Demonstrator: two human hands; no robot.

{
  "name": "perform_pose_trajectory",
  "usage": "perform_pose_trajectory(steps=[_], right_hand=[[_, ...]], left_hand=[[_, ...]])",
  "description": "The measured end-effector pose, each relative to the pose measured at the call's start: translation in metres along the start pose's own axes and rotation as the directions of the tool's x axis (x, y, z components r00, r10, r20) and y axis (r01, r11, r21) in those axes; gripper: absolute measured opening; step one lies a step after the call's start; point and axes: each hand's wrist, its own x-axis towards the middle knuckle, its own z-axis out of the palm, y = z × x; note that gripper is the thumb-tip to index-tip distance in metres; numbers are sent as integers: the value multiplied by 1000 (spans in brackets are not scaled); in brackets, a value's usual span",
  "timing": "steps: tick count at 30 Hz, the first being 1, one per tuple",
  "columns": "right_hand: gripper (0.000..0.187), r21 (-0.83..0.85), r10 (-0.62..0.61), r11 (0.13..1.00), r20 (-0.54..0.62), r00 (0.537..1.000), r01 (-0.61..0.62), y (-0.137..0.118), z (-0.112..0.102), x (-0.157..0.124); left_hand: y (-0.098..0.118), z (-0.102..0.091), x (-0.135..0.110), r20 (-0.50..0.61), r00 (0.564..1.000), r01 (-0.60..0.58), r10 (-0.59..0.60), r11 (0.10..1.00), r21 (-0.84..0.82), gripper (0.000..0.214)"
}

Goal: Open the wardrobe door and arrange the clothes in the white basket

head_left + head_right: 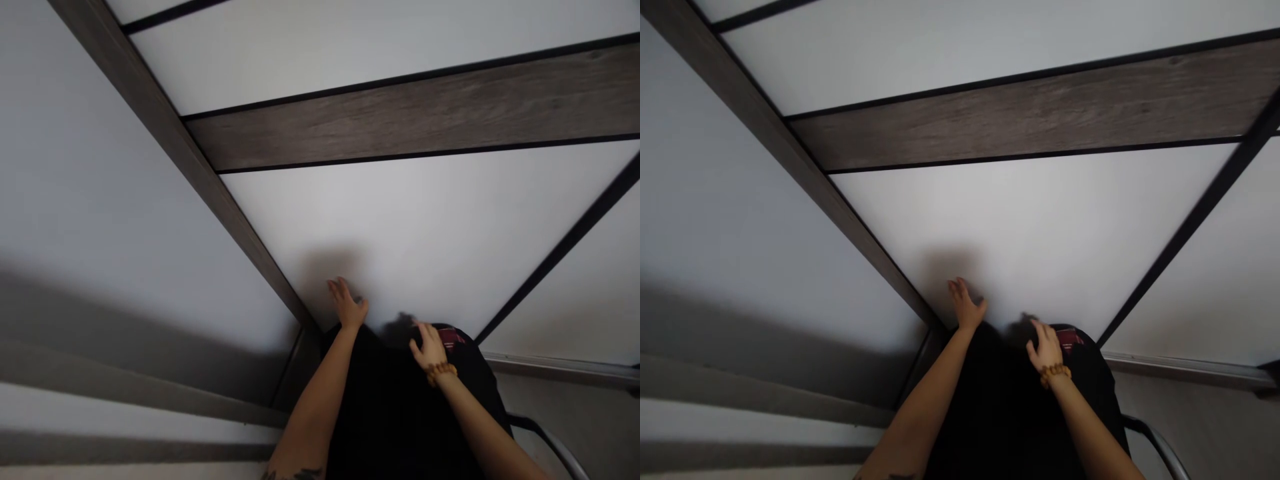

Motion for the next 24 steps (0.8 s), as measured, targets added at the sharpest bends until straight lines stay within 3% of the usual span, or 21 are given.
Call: perform_pose_trajectory(steps=[1, 2, 4, 5, 7, 11, 16, 20, 24], right_hand=[[60, -25, -43, 999, -152, 987, 40, -3, -9, 6], [62, -66, -95, 995, -308, 947, 79, -7, -20, 14], [68, -188, -220, 972, -538, 813, 139, -18, -45, 31], [71, -251, -277, 956, -587, 761, 155, -25, -57, 39], [78, -362, -368, 917, -604, 707, 167, -39, -78, 56], [89, -482, -425, 867, -578, 697, 129, -52, -92, 78], [91, -555, -435, 831, -589, 681, 52, -30, -86, 83], [93, -577, -434, 816, -570, 697, 36, -14, -88, 80], [92, -579, -424, 815, -566, 707, 25, -11, -94, 76]], left_hand=[[-1, 0, 0, 5, 1000, -6, 6, 1000, 1, 117], [-1, 0, -1, 10, 1000, -11, 11, 1000, 2, 117], [-1, -1, -1, 20, 1000, -15, 15, 1000, 0, 119], [0, -2, -1, 23, 1000, -15, 15, 1000, -1, 119], [3, -2, -2, 26, 999, -20, 20, 1000, -4, 119], [8, -4, -8, 43, 999, -31, 30, 999, 21, 114], [-4, -30, -3, 23, 996, -84, 82, 991, 107, 99], [-30, -74, 35, -164, 979, -99, 117, 988, 115, 96], [-49, -115, 88, -389, 921, 38, -29, 999, 15, 103]])
